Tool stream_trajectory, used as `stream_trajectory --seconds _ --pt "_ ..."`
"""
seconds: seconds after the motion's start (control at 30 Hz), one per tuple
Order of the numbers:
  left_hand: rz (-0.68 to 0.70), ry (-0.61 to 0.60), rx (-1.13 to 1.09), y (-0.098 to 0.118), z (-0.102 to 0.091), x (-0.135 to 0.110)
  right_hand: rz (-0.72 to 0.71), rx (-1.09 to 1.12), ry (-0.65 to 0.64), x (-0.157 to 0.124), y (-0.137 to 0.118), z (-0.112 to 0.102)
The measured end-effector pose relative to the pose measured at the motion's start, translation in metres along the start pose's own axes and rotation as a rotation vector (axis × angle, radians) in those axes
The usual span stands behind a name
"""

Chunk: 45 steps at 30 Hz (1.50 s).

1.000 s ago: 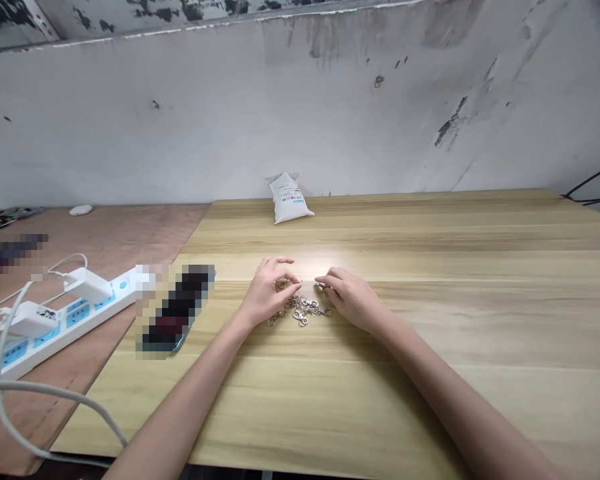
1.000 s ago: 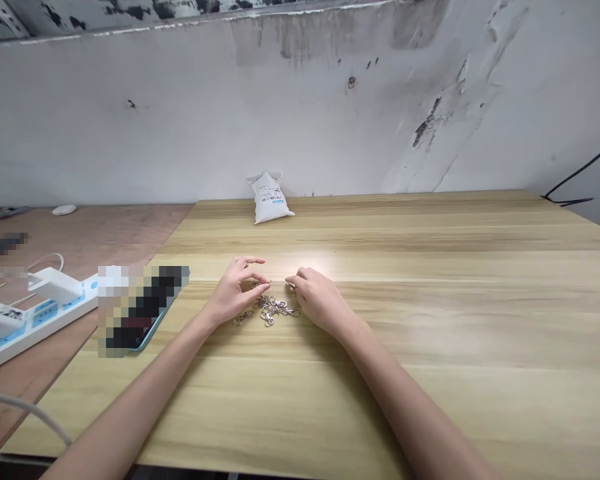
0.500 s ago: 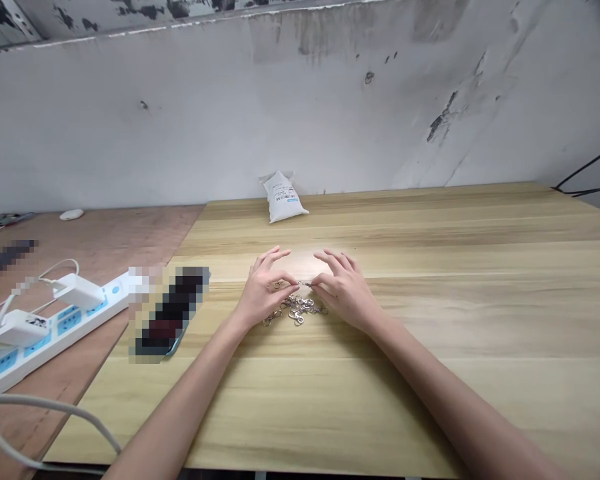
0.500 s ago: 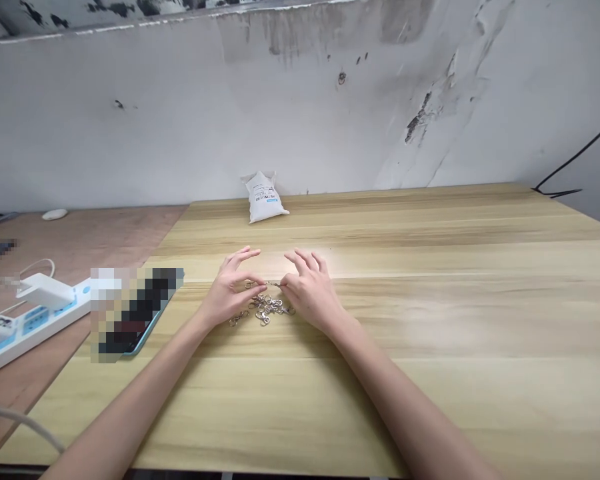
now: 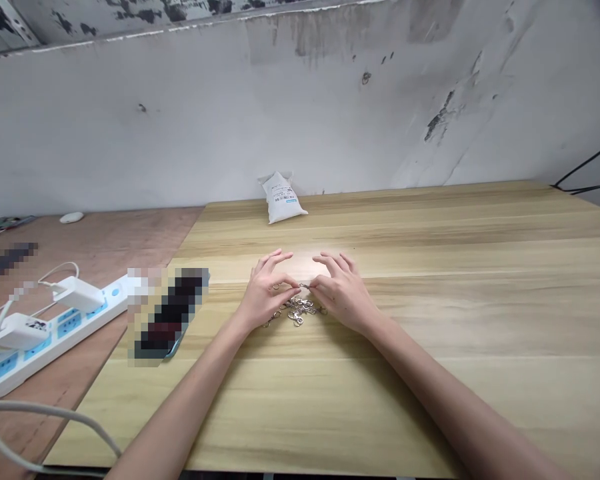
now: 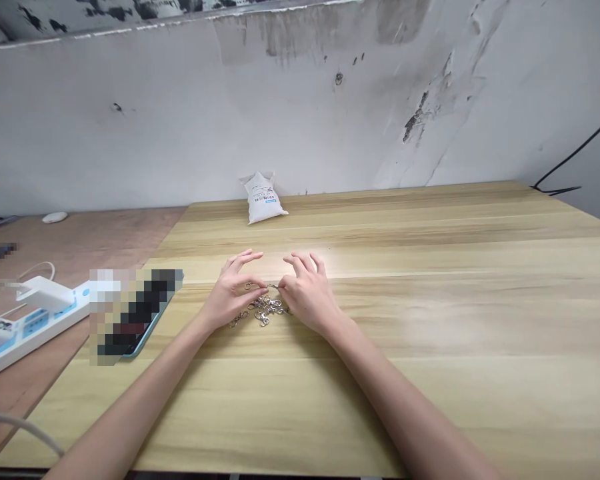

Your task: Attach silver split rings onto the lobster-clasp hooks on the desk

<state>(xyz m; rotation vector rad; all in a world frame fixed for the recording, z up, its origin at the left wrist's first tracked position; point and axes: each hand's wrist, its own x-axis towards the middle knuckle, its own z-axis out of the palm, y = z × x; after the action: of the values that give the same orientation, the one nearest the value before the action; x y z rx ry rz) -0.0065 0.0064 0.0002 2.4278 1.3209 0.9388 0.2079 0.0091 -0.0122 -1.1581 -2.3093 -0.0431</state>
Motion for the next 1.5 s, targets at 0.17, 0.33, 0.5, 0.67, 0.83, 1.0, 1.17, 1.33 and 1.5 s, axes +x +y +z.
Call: stream_trajectory --seconds 0.17,0.33,0.5,0.67,0.83,1.0,1.17,1.33,1.5 --pt "-0.007 0.009 0.006 0.000 0.000 0.000 0.024 0.000 -0.001 0.000 -0.001 -0.001" --pt "-0.018 -0.003 0.020 0.001 0.000 0.000 -0.022 -0.004 0.005 0.000 -0.002 -0.003" --pt "-0.020 -0.004 0.029 0.001 0.001 -0.001 -0.058 -0.034 0.018 0.000 -0.004 -0.004" --pt "-0.020 -0.014 0.069 0.002 0.003 -0.002 -0.120 -0.142 0.012 0.000 -0.008 -0.003" --pt "0.000 -0.022 0.138 0.002 0.004 -0.003 -0.211 -0.246 -0.006 -0.001 -0.013 -0.004" --pt "-0.004 -0.028 0.140 0.000 0.004 -0.003 -0.233 -0.248 -0.007 -0.001 -0.012 -0.004" --pt "0.088 -0.056 0.175 -0.002 0.003 -0.002 -0.232 -0.206 -0.019 -0.001 -0.004 -0.002" --pt "0.122 -0.023 0.210 -0.003 0.001 -0.002 -0.222 -0.182 0.017 -0.001 0.000 -0.002" --pt "0.202 -0.047 0.217 -0.001 -0.007 0.001 -0.216 -0.178 0.050 0.000 0.000 -0.006"
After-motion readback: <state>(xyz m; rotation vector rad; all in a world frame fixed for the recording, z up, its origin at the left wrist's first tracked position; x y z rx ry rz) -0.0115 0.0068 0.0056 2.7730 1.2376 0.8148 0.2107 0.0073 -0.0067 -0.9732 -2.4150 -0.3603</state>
